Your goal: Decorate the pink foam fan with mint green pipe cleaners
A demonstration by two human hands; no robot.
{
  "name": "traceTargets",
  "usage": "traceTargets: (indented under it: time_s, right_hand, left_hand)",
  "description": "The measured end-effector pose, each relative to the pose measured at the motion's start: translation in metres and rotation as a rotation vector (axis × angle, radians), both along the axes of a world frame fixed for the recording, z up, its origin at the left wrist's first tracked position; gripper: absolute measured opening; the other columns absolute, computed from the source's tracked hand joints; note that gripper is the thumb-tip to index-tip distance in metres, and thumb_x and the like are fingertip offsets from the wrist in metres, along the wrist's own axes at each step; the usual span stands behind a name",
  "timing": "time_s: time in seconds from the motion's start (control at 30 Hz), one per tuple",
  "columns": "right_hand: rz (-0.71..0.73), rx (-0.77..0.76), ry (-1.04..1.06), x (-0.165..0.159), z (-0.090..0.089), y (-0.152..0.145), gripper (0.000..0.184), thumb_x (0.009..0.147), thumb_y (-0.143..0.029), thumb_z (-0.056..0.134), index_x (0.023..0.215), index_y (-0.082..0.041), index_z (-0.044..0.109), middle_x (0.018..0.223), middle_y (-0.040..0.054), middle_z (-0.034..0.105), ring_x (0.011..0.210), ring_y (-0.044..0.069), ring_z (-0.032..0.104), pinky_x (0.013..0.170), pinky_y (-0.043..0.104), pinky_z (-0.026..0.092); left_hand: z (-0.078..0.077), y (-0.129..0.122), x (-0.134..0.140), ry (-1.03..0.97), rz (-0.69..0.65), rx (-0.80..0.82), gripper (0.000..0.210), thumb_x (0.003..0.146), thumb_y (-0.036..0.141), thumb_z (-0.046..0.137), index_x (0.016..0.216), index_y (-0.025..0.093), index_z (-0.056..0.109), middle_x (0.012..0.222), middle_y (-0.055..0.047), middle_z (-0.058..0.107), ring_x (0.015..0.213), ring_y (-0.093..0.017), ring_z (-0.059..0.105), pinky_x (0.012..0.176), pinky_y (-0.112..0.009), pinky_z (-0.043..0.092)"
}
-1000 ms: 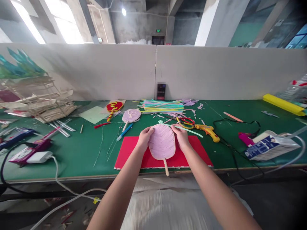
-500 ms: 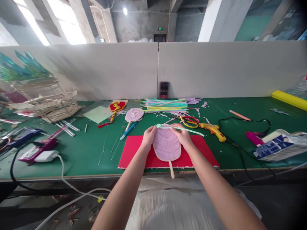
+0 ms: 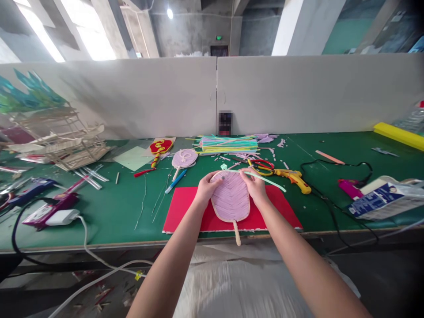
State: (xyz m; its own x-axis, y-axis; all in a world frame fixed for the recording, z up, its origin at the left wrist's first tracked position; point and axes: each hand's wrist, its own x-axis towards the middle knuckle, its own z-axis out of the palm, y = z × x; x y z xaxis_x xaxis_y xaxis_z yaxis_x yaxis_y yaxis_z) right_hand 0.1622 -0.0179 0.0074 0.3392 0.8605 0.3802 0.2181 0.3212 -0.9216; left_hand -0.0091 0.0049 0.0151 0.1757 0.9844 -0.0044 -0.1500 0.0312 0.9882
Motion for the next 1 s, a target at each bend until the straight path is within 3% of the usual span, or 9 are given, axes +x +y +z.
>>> traceTargets:
  time_s: [0.3, 0.57, 1.0]
  right_hand:
    - [0.070, 0.057, -0.129, 0.0000, -0.0053, 0.0023, 0.025, 0.079, -0.046, 0.055, 0.079, -0.022, 0.061, 0.091, 0.0061, 0.061, 0.085, 0.020, 0.058, 0.067, 0.030, 0.047]
    - [0.084, 0.115, -0.239, -0.0016, -0.0015, -0.0018, 0.024, 0.082, -0.045, 0.052, 0.078, -0.023, 0.061, 0.092, 0.0059, 0.062, 0.091, 0.021, 0.058, 0.071, 0.031, 0.047]
    - [0.085, 0.098, -0.202, -0.0022, -0.0028, -0.0004, 0.025, 0.081, -0.046, 0.053, 0.078, -0.023, 0.061, 0.091, 0.0059, 0.062, 0.090, 0.020, 0.057, 0.069, 0.030, 0.047]
  left_hand:
    - [0.0017, 0.0002, -0.0015, -0.004, 0.078, 0.000, 0.045, 0.062, 0.042, 0.072, 0.097, 0.015, 0.068, 0.094, -0.007, 0.069, 0.081, -0.018, 0.062, 0.070, -0.025, 0.047]
    - [-0.0002, 0.0025, -0.0022, 0.050, 0.153, 0.019, 0.039, 0.061, 0.045, 0.070, 0.086, 0.014, 0.068, 0.080, -0.005, 0.068, 0.070, -0.014, 0.058, 0.060, -0.021, 0.043]
    - [-0.0001, 0.0030, -0.0016, 0.057, 0.163, 0.053, 0.034, 0.061, 0.042, 0.071, 0.083, 0.016, 0.067, 0.082, -0.003, 0.068, 0.073, -0.014, 0.059, 0.064, -0.022, 0.043]
